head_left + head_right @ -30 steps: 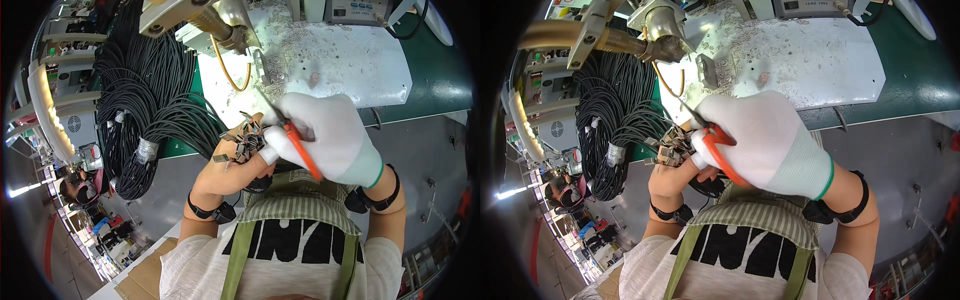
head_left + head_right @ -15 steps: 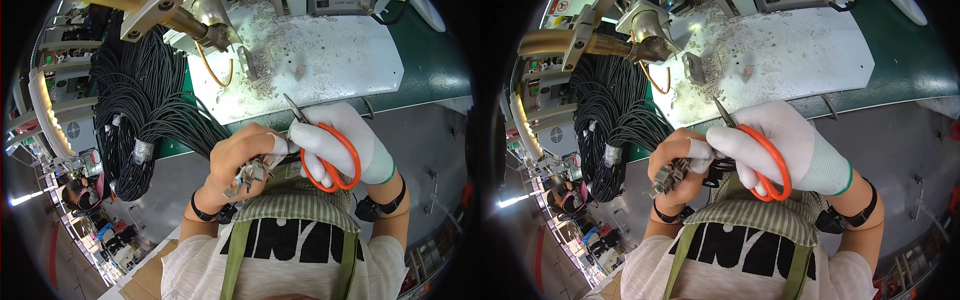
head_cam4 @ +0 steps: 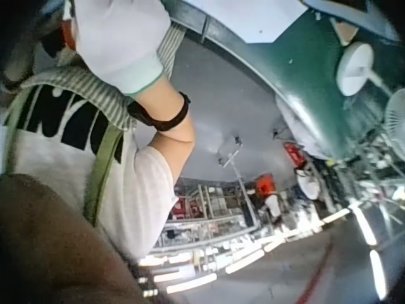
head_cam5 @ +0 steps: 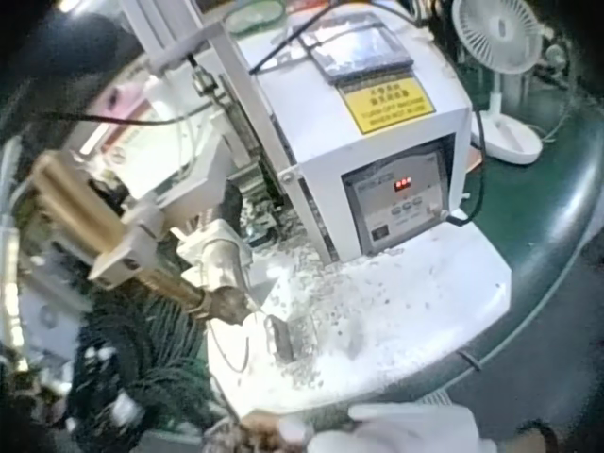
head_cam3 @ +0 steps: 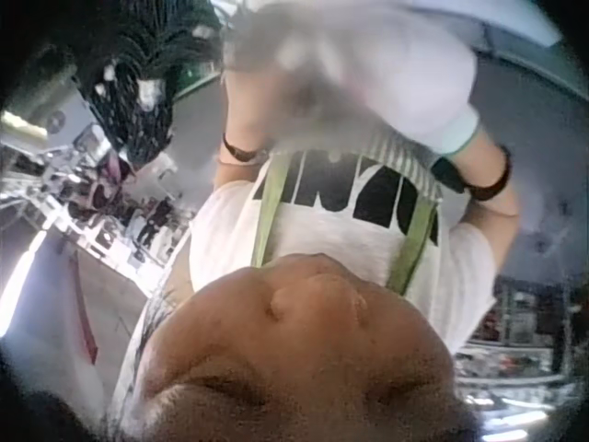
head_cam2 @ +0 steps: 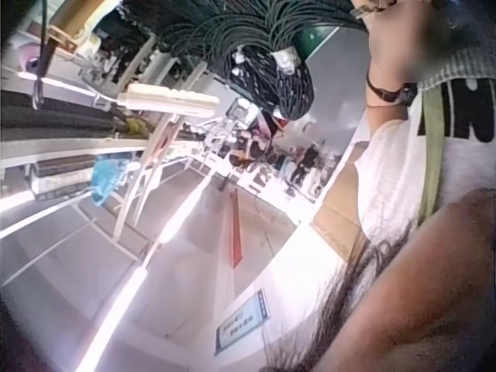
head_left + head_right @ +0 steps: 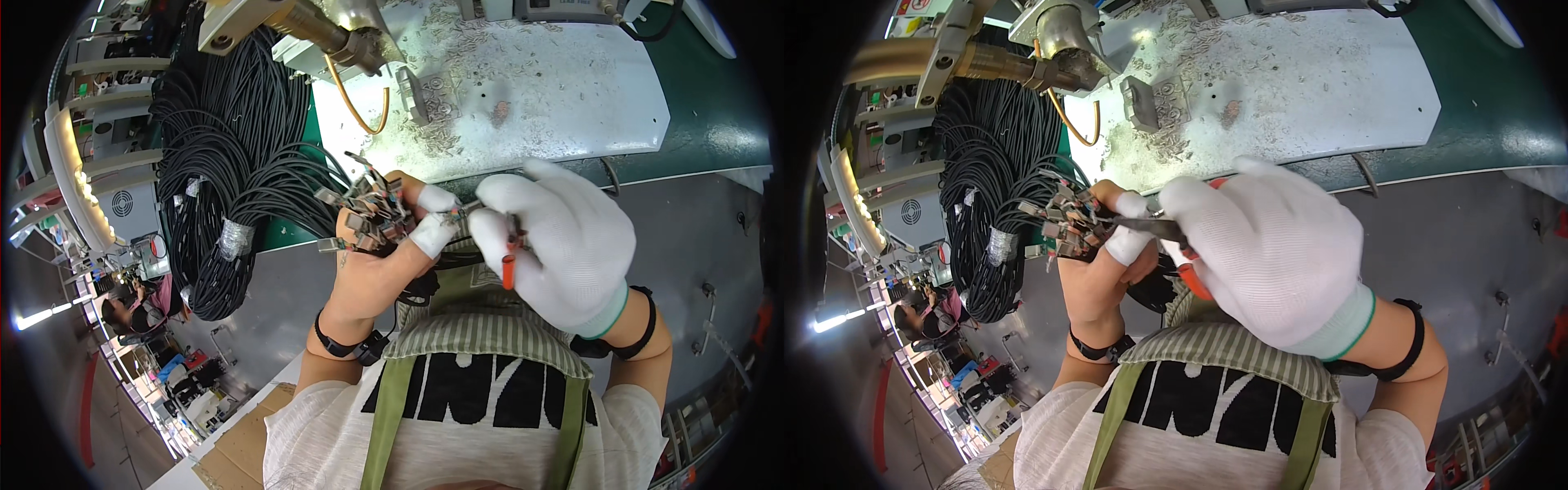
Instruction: The person trims the ends of a bundle of cables using shears and then places the wire ends into a machine to be processed. This cycle of trimming and machine processing is repeated throughout the video.
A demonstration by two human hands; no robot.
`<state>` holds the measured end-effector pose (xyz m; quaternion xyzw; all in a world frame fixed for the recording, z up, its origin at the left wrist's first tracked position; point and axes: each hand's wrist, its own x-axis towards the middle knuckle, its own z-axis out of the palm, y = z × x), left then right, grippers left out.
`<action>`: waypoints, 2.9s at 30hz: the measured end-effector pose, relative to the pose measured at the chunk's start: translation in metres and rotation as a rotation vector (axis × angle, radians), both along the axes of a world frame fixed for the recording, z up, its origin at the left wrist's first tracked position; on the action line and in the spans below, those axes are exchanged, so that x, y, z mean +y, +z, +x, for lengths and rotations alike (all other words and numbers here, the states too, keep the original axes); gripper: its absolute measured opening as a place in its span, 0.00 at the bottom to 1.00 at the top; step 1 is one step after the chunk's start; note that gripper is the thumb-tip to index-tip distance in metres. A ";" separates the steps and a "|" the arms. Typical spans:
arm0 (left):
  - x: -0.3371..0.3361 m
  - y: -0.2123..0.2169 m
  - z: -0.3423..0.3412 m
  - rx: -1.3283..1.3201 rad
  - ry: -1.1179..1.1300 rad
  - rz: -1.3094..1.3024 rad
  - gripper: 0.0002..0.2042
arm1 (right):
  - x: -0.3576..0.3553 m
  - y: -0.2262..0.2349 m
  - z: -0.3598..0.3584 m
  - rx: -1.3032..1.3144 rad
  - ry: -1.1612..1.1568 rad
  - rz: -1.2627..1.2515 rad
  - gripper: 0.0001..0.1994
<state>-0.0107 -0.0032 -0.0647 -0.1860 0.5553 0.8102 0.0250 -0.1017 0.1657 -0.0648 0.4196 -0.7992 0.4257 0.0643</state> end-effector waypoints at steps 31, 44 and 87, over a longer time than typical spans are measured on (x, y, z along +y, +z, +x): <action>0.001 -0.012 -0.008 0.034 0.116 -0.230 0.09 | -0.004 -0.015 0.009 -0.483 0.138 0.026 0.04; -0.062 -0.030 -0.065 0.015 0.116 0.122 0.05 | -0.047 -0.024 -0.070 -0.625 0.211 -0.187 0.11; -0.079 -0.021 -0.078 0.054 -0.217 -0.415 0.05 | -0.063 -0.029 -0.087 -1.040 0.334 -0.212 0.16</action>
